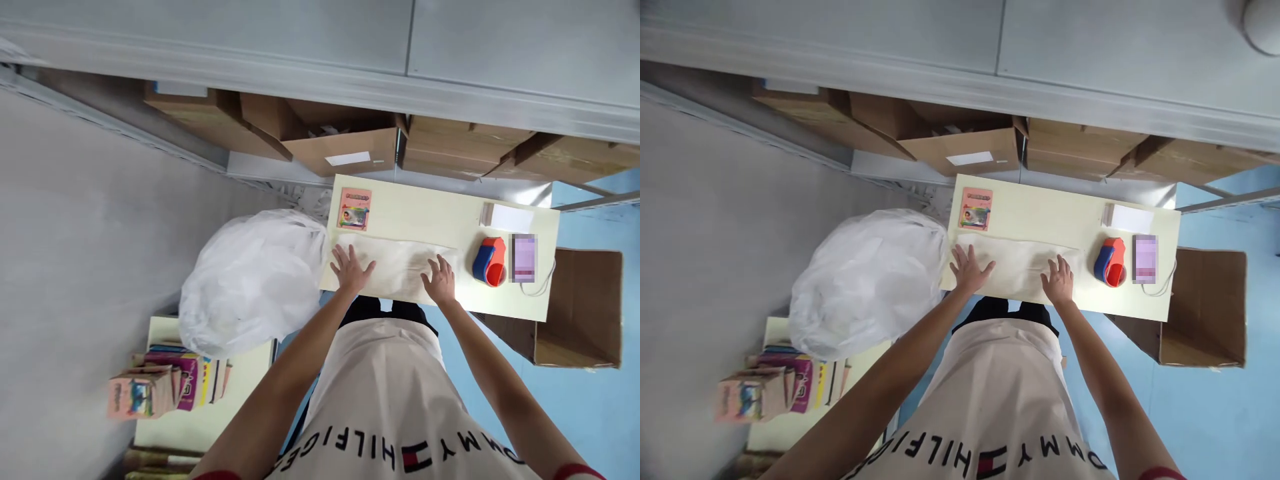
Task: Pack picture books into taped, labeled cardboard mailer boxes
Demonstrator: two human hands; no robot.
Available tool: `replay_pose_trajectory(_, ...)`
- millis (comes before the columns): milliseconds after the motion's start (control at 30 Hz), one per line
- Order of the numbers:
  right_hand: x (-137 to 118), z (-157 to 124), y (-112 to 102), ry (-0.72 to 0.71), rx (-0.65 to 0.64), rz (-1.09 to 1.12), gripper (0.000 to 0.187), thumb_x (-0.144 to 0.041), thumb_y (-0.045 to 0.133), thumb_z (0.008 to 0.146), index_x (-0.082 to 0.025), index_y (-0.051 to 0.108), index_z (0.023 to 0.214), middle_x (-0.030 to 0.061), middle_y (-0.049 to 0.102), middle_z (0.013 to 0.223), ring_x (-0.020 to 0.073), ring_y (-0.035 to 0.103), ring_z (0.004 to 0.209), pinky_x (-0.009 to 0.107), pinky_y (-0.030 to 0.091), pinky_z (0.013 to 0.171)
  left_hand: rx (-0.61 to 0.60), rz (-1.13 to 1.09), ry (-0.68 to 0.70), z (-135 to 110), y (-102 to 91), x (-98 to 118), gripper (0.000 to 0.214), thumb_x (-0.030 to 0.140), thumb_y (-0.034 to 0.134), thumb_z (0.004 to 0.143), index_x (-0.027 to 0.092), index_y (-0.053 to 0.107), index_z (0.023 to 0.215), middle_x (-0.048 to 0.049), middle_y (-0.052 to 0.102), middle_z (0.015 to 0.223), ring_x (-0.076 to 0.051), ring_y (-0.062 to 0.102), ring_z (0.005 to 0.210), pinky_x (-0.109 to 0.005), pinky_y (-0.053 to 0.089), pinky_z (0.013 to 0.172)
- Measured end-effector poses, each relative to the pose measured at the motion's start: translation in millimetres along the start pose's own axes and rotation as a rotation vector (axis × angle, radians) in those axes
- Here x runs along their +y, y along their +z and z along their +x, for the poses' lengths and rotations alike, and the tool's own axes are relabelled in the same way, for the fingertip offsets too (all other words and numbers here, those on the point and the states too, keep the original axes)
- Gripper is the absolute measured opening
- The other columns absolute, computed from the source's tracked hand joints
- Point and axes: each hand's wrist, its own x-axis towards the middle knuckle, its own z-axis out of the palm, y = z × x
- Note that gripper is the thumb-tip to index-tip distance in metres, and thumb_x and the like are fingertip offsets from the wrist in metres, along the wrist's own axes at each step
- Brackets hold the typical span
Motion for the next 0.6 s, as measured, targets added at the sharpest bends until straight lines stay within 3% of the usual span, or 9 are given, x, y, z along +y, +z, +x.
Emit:
replay_pose_trajectory(167,-70.6,59.8,7.5,-0.094,-0.005,0.372,0.04,-0.031,0.058,0.084,-0.017,0.062,0.121,0.0177,0.061,0.129,0.0319,0.057,0.12,0.051,0.047,0.103,0.155,-0.216,0.151,28.5,-31.6,0.3,0.086,0.055,0.058,0.085,0.015,0.023,0.153,-0.0203,0.012,0.164,-0.035,0.007,0.152,-0.061,0.017,0.118)
replay_pose_trajectory(267,-112.4,96.5,23.1,0.042,-0.081,0.664,0.04,-0.032,0.061,0.08,-0.019,0.064,0.118,0.0142,0.066,0.122,0.0283,0.064,0.111,0.047,0.052,0.096,0.199,-0.343,0.215,62.2,-50.1,-6.9,0.072,0.048,0.054,0.089,0.017,0.03,0.149,-0.0191,0.031,0.158,-0.032,0.028,0.147,-0.052,0.029,0.116)
replay_pose_trajectory(333,-134.9,116.4,33.9,0.164,-0.115,0.846,0.04,-0.033,0.066,0.076,-0.021,0.064,0.115,0.0117,0.068,0.119,0.0265,0.066,0.106,0.044,0.054,0.092,0.175,-0.407,0.181,86.4,-57.6,-10.2,0.063,0.046,0.052,0.091,0.016,0.037,0.145,-0.0188,0.042,0.152,-0.031,0.039,0.141,-0.048,0.033,0.115)
replay_pose_trajectory(467,-164.4,141.8,48.3,0.265,-0.145,1.133,0.031,-0.032,0.072,0.07,-0.022,0.066,0.098,0.0074,0.072,0.106,0.0249,0.067,0.103,0.041,0.055,0.09,0.103,-0.496,0.037,125.1,-59.5,-12.2,0.053,0.045,0.054,0.09,0.013,0.051,0.132,-0.0211,0.049,0.145,-0.033,0.041,0.14,-0.046,0.031,0.115)
replay_pose_trajectory(600,-175.0,152.7,53.7,0.291,-0.169,1.231,0.02,-0.027,0.071,0.068,-0.021,0.064,0.086,0.0056,0.074,0.099,0.0226,0.067,0.098,0.038,0.055,0.089,0.096,-0.612,0.119,144.7,-52.5,-15.0,0.024,0.032,0.054,0.09,0.017,0.061,0.107,-0.0156,0.066,0.12,-0.028,0.059,0.12,-0.042,0.044,0.103)
